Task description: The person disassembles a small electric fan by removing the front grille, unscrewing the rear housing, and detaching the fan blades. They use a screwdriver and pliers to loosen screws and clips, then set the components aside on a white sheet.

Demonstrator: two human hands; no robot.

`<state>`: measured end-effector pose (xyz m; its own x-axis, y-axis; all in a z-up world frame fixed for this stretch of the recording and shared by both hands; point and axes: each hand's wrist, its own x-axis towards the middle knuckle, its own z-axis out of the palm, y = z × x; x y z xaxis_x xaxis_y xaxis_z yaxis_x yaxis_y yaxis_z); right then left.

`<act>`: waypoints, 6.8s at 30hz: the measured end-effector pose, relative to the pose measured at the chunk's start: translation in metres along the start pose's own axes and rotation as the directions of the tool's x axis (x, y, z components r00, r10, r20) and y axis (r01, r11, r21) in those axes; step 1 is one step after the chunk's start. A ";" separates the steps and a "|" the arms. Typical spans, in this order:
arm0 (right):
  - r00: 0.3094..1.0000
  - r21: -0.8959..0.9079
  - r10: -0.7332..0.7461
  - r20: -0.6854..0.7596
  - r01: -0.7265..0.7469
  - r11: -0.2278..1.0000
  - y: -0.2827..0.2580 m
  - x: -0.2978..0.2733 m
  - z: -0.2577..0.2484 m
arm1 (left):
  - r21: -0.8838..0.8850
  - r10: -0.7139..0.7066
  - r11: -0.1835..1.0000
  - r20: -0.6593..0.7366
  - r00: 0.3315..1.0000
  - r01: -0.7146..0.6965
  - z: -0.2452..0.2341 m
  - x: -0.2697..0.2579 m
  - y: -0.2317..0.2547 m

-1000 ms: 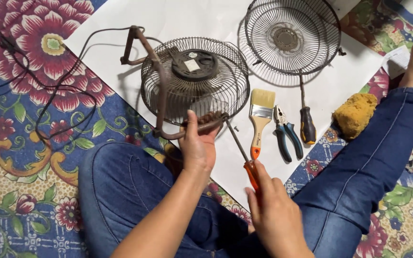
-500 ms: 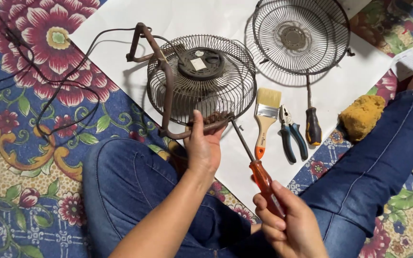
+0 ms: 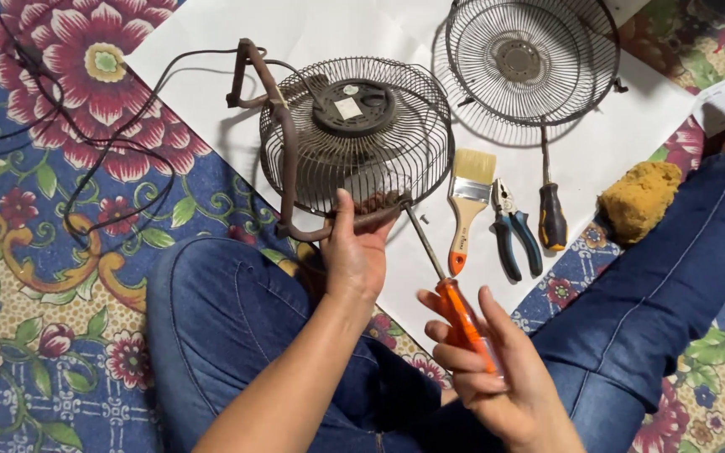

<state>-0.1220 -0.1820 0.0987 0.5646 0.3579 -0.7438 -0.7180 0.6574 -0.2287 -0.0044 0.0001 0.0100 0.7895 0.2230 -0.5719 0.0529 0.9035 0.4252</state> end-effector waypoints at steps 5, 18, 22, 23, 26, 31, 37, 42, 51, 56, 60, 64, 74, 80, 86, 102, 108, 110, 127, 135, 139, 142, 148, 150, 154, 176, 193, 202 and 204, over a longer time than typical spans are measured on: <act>0.986 0.090 0.107 0.130 -0.120 0.989 -0.003 0.007 0.004 | 0.023 0.025 0.999 0.003 1.000 -0.025 -0.005 0.001 0.000; 0.835 -0.995 -0.547 0.062 0.097 0.035 -0.012 0.018 0.009 | 0.009 0.036 0.999 0.026 0.999 -0.036 -0.014 0.010 -0.010; 0.961 -0.681 -0.254 -0.110 0.114 0.723 -0.012 0.015 0.009 | -0.029 -0.003 1.000 -0.027 1.000 0.002 -0.010 0.009 -0.002; 0.992 -0.330 -0.103 -0.076 0.073 0.941 -0.013 0.014 0.009 | -0.025 0.001 1.000 -0.014 1.000 -0.002 -0.009 0.009 0.001; 0.985 0.459 0.027 0.172 -0.104 0.882 -0.006 0.008 0.004 | -0.030 0.007 1.000 0.009 1.000 -0.007 -0.007 0.008 0.003; 0.941 0.558 -0.023 0.336 -0.179 0.810 0.006 0.006 -0.007 | -0.028 0.020 0.999 0.052 0.998 -0.018 -0.003 0.003 -0.002; 0.978 -0.231 -0.207 -0.002 0.201 0.952 -0.004 0.001 -0.002 | 0.021 0.019 1.000 0.057 0.998 -0.020 0.000 0.001 0.001; 0.630 -0.938 -0.707 0.323 0.315 -0.148 0.012 0.000 0.006 | 0.033 0.058 0.998 0.054 0.997 -0.059 0.004 0.000 -0.006; 0.990 -0.256 -0.135 -0.045 0.119 0.959 0.001 0.006 -0.002 | -0.039 0.016 0.999 0.051 0.999 -0.014 0.001 0.004 0.000; 0.976 0.281 0.043 0.216 -0.104 0.954 0.007 0.010 -0.014 | -0.082 -0.012 0.997 0.053 0.999 0.017 -0.001 0.004 -0.001; 0.989 0.075 0.038 0.146 -0.050 0.996 0.000 0.006 -0.019 | -0.066 0.018 0.998 0.072 0.997 -0.014 0.001 0.002 0.000; 0.842 -0.851 -0.534 -0.074 0.225 0.474 0.006 0.006 -0.013 | -0.032 0.053 0.998 0.064 0.997 -0.051 0.007 0.000 0.000; 0.965 -0.488 -0.226 -0.131 0.135 0.862 0.008 0.008 -0.006 | -0.081 0.005 0.997 0.050 0.999 -0.001 0.004 0.000 0.001; 0.983 0.182 0.089 0.160 -0.118 0.976 0.008 0.014 -0.016 | -0.122 -0.003 0.992 0.079 0.997 0.012 0.004 -0.001 0.001; 0.978 -0.371 -0.183 -0.102 0.134 0.919 -0.008 0.004 -0.020 | -0.068 0.042 0.997 0.111 0.993 -0.035 0.006 -0.002 0.001; 0.978 -0.112 0.196 0.068 -0.188 0.976 -0.025 0.002 -0.025 | -0.099 0.000 0.995 0.086 0.996 0.008 0.008 -0.005 0.005; 0.862 -0.900 -0.493 -0.119 0.116 0.420 -0.016 0.001 -0.024 | -0.111 0.018 0.994 0.098 0.995 -0.007 0.008 -0.005 0.004; 0.740 -0.991 -0.672 0.034 0.111 0.072 -0.008 0.003 -0.025 | -0.122 0.019 0.993 0.101 0.995 -0.007 0.009 -0.005 0.002; 0.898 -0.721 -0.362 -0.250 0.077 0.688 -0.026 0.003 -0.019 | -0.140 0.034 0.990 0.084 0.996 -0.022 0.012 -0.010 0.006; 0.744 -0.979 -0.649 -0.155 -0.029 0.200 -0.024 -0.004 -0.037 | -0.164 0.001 0.986 0.100 0.995 0.016 0.010 -0.010 0.000; 0.964 -0.223 0.202 0.173 -0.161 0.961 -0.040 0.001 -0.076 | -0.085 -0.116 0.989 0.079 0.990 0.123 0.008 -0.009 -0.002; 0.968 -0.272 0.243 0.065 -0.217 0.938 -0.040 -0.006 -0.091 | -0.071 -0.119 0.989 0.135 0.984 0.130 0.007 -0.008 -0.002; 0.989 -0.153 0.024 0.149 0.000 0.988 -0.042 -0.014 -0.064 | -0.027 -0.075 0.996 0.175 0.982 0.081 0.009 -0.004 0.001; 0.818 -0.829 -0.558 0.142 0.406 0.385 -0.012 -0.007 -0.057 | -0.022 -0.034 0.999 0.156 0.987 0.038 0.009 -0.003 0.001; 0.707 -0.949 -0.665 0.241 0.315 -0.009 -0.001 -0.003 -0.065 | -0.012 -0.006 1.000 0.159 0.987 0.008 0.008 -0.002 0.000; 0.749 -0.979 -0.659 -0.076 0.069 0.192 -0.022 0.002 -0.020 | -0.045 -0.027 0.998 0.169 0.985 0.035 0.009 -0.001 0.001; 0.665 -0.988 -0.730 0.157 0.103 -0.118 -0.011 0.013 -0.014 | -0.033 -0.018 0.999 0.171 0.985 0.025 0.003 0.008 -0.003; 0.992 -0.202 0.060 -0.112 -0.082 0.976 -0.022 0.019 -0.017 | 0.031 -0.095 0.995 0.168 0.981 0.091 0.004 0.011 -0.003; 0.988 -0.089 0.103 -0.114 -0.114 0.990 -0.023 0.019 -0.013 | 0.035 -0.103 0.994 0.163 0.981 0.099 0.003 0.012 -0.003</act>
<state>-0.1004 -0.1988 0.0811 0.4375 0.3460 -0.8300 -0.8109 0.5508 -0.1978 0.0070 -0.0009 0.0045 0.8690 0.0655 -0.4905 0.1521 0.9078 0.3908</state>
